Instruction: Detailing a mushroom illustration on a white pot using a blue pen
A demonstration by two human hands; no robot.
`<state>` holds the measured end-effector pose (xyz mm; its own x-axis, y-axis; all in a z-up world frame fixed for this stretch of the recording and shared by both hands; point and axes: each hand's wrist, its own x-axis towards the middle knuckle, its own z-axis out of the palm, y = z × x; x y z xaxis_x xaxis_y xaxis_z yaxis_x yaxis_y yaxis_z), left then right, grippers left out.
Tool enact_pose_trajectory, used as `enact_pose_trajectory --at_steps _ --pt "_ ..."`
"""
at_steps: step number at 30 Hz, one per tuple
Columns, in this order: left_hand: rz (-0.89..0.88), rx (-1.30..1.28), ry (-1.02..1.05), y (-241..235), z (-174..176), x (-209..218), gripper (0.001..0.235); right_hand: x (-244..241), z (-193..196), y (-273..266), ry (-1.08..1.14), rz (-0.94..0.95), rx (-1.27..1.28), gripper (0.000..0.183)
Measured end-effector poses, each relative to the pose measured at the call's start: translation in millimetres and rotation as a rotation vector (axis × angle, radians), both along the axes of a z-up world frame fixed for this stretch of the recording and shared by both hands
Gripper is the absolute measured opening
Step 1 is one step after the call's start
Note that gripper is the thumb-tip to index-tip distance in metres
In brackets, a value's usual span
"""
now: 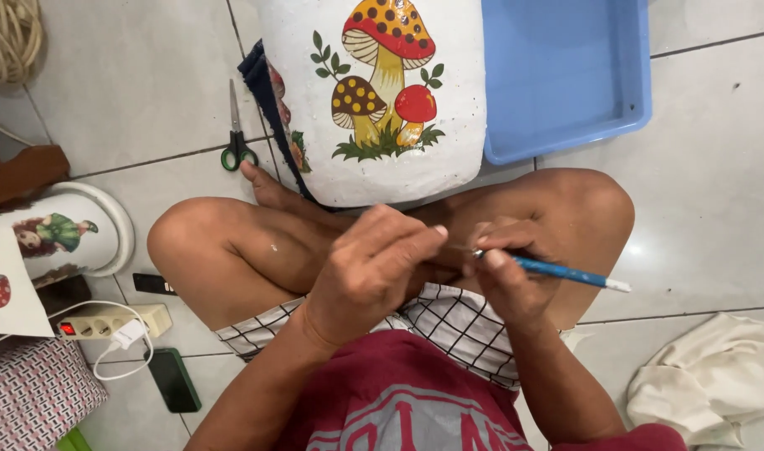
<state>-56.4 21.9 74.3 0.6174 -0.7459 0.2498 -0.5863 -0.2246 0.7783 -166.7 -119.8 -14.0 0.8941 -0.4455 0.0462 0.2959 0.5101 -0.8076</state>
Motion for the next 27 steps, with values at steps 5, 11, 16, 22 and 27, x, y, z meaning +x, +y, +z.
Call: enact_pose_trajectory --at_steps 5,11,16,22,27 --pt "0.190 -0.123 0.014 19 -6 2 0.016 -12 -54 -17 0.121 -0.334 0.024 0.014" --pt "0.361 -0.021 0.178 42 9 1 0.024 -12 -81 -20 0.230 -0.419 0.049 0.013" --pt "0.474 -0.220 0.413 61 0 12 0.009 -2 -77 -17 0.180 -0.413 0.023 0.014" --pt "0.600 -0.286 0.495 67 -5 19 0.011 -4 -75 -15 0.192 -0.395 -0.032 0.013" --pt "0.715 -0.572 1.031 65 -12 15 0.030 -2 -73 -14 0.242 -0.375 -0.048 0.014"
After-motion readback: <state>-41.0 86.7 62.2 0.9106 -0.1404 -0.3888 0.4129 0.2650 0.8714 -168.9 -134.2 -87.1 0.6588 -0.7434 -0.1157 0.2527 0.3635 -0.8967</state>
